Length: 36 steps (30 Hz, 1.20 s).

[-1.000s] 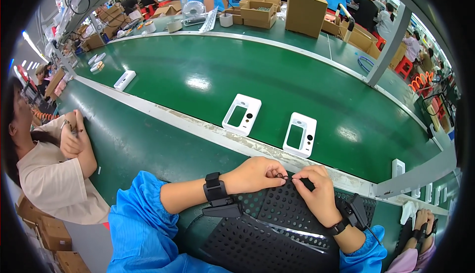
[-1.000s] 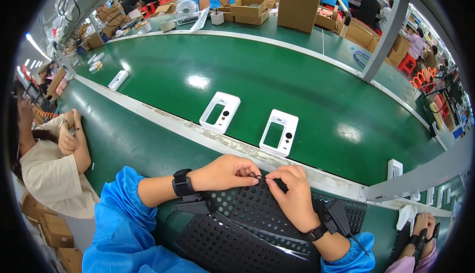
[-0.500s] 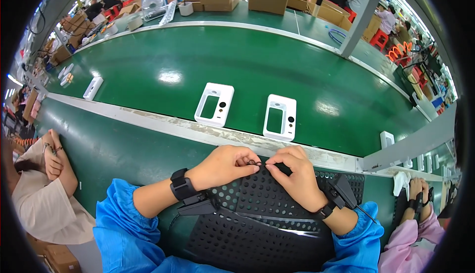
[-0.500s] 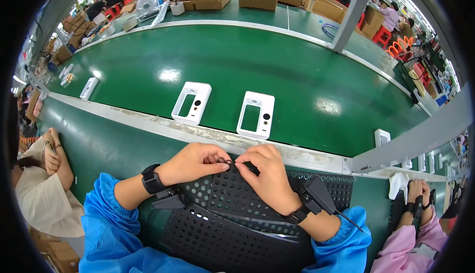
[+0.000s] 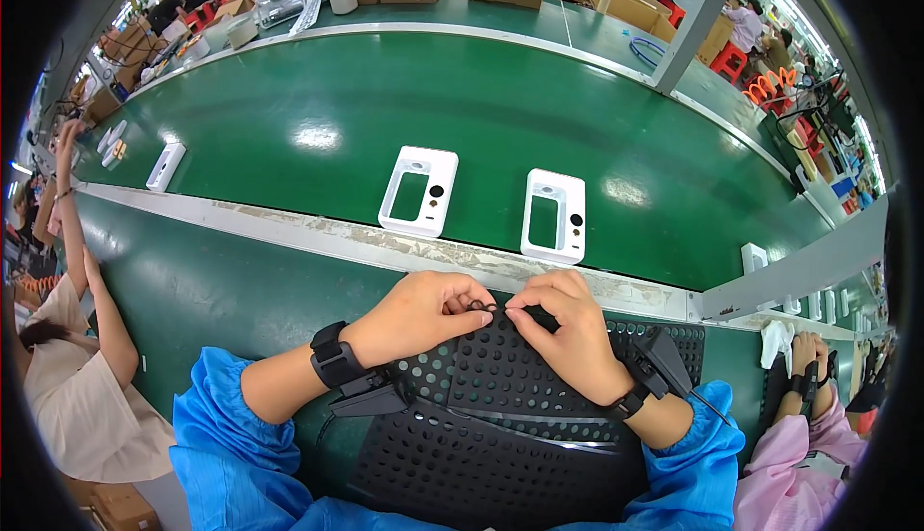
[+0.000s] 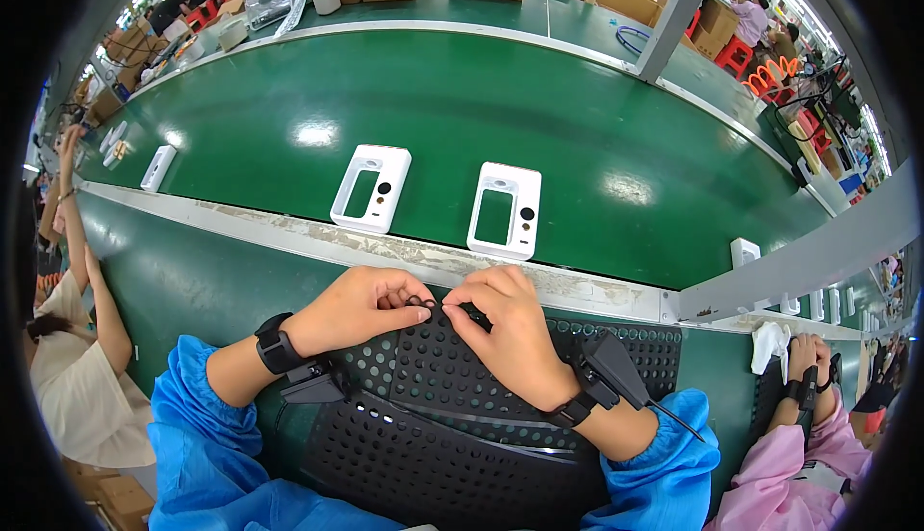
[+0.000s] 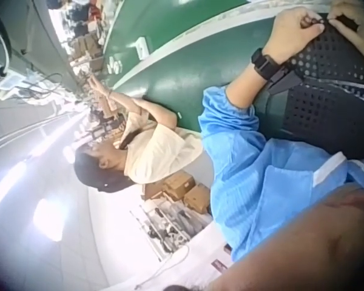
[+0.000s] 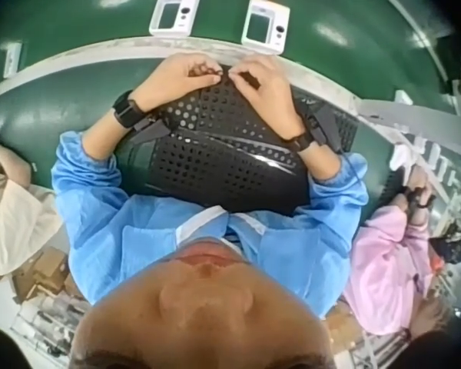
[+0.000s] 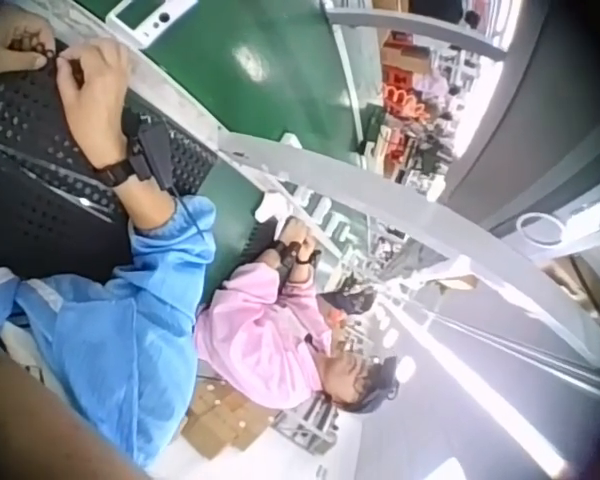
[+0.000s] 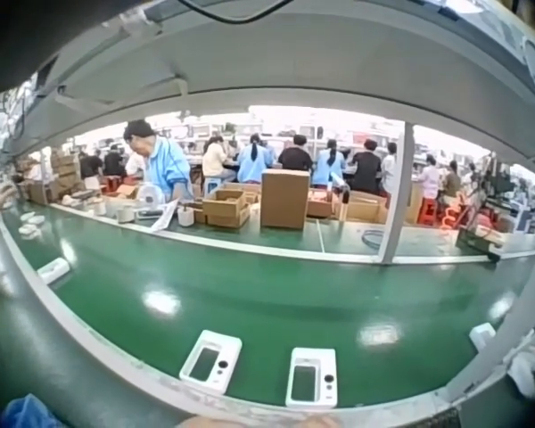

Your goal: The person peels small black circular stickers from a sheet and presses them onto the circular openings of white plastic housings on a conveyor belt.

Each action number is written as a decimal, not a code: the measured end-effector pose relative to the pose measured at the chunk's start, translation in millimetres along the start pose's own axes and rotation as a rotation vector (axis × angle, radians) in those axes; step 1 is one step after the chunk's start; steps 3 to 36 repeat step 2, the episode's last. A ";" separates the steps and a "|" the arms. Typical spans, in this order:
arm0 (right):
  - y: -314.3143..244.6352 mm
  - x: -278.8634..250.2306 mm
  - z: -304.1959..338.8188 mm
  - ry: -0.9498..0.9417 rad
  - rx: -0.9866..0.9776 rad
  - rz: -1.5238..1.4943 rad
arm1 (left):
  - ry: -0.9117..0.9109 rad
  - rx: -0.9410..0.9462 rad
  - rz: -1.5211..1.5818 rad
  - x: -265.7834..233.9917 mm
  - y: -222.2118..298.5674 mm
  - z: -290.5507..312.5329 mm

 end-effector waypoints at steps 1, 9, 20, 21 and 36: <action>0.0 0.1 -0.2 0.000 0.003 -0.001 | 0.002 0.003 -0.004 -0.2 -0.1 0.0; -0.1 0.2 -0.3 0.001 0.006 -0.001 | 0.004 0.007 -0.008 -0.4 -0.6 -0.1; -0.1 0.2 -0.3 0.001 0.006 -0.001 | 0.004 0.007 -0.008 -0.4 -0.6 -0.1; -0.1 0.2 -0.3 0.001 0.006 -0.001 | 0.004 0.007 -0.008 -0.4 -0.6 -0.1; -0.1 0.2 -0.3 0.001 0.006 -0.001 | 0.004 0.007 -0.008 -0.4 -0.6 -0.1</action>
Point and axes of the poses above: each hand's wrist, its own z-axis away from the middle knuckle, its own x-axis out of the palm, y = z × x, the point moved 3 cm from there along -z, towards the middle knuckle, and after that the axes turned 5 degrees about -z, right-handed, at the moved point
